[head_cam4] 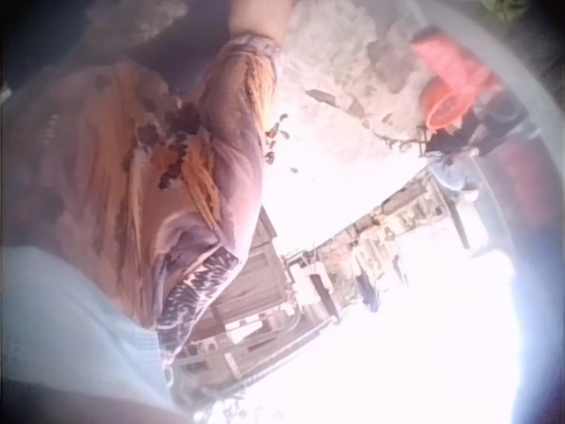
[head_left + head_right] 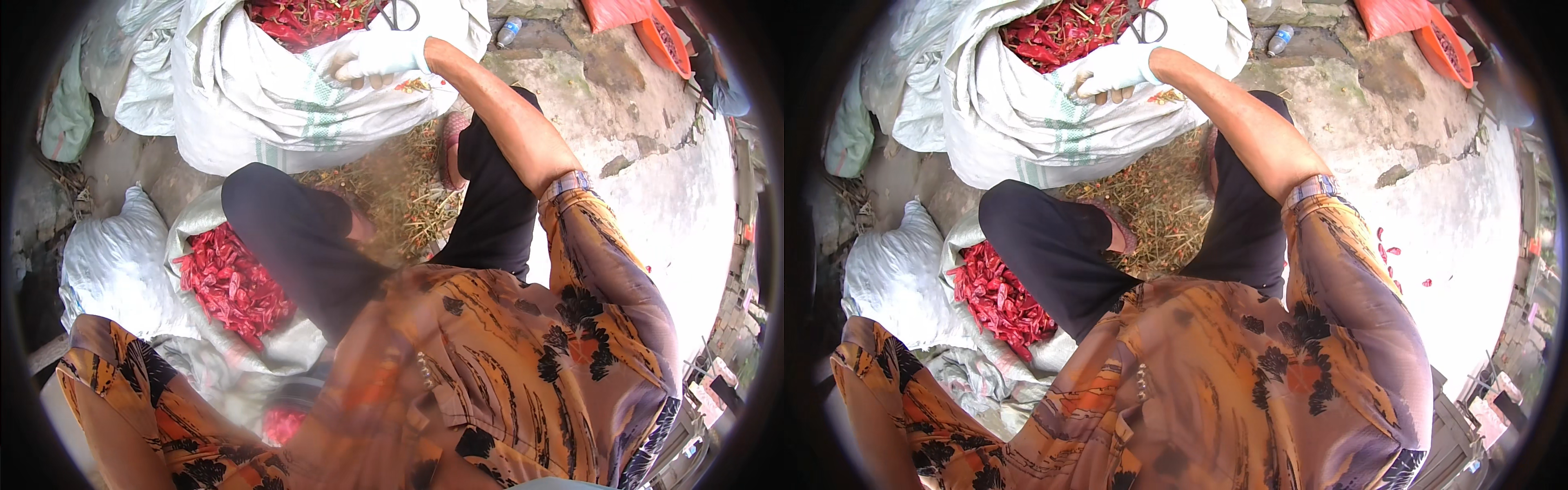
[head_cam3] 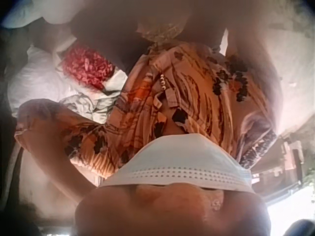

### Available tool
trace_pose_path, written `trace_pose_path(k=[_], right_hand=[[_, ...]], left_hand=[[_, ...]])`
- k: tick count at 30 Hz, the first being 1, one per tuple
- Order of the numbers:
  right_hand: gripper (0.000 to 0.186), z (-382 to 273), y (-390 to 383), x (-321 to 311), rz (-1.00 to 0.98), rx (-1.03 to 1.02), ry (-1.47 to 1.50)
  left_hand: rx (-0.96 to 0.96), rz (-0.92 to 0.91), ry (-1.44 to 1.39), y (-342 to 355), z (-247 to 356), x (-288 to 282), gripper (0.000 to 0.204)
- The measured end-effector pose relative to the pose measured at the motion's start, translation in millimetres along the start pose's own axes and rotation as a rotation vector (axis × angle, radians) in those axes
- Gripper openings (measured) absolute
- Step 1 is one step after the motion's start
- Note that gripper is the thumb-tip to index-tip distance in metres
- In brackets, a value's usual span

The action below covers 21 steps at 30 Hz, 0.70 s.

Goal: The person sits on the ground and uses scissors to trim the stems off red chili peppers. They pick peppers from a large white sack, cut the stems, and place the trimmed peppers into a nearby sack.

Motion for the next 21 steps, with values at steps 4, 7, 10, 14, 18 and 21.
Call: trace_pose_path(k=[4,7,10,14,18,21], right_hand=[[0.034,-7.3,-5.3,-0.6,0.008,0.025,-0.005],[0.033,-6.3,-5.5,-0.9,0.026,0.015,-0.001],[0.031,-7.3,-4.6,0.3,0.026,0.014,0.005],[0.032,2.3,-4.9,-1.5,0.035,0.0,-0.008],[0.032,-4.9,-5.0,0.5,0.015,0.023,0.024],[0.032,1.4,-0.5,1.6,0.039,-0.002,-0.018]], left_hand=[[-0.112,0.11,-0.108,10.3,-48.8,15.5,0.049],[-0.148,0.148,-0.147,9.2,-64.2,22.4,0.048],[-0.164,0.182,-0.169,8.0,-76.6,21.9,0.047],[-0.17,0.195,-0.195,10.5,-81.4,23.5,0.045],[-0.175,0.215,-0.225,8.2,-87.6,24.6,0.044],[-0.178,0.231,-0.233,8.9,-92.5,24.4,0.043]])
Point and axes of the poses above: each hand's wrist, its own y-axis towards the middle knuckle, its own x-axis out of the palm, z = x × y, the point moved 2 cm from there along y, towards the middle knuckle, and after that the axes turned 11 degrees about -x, right-handed, at the moved point
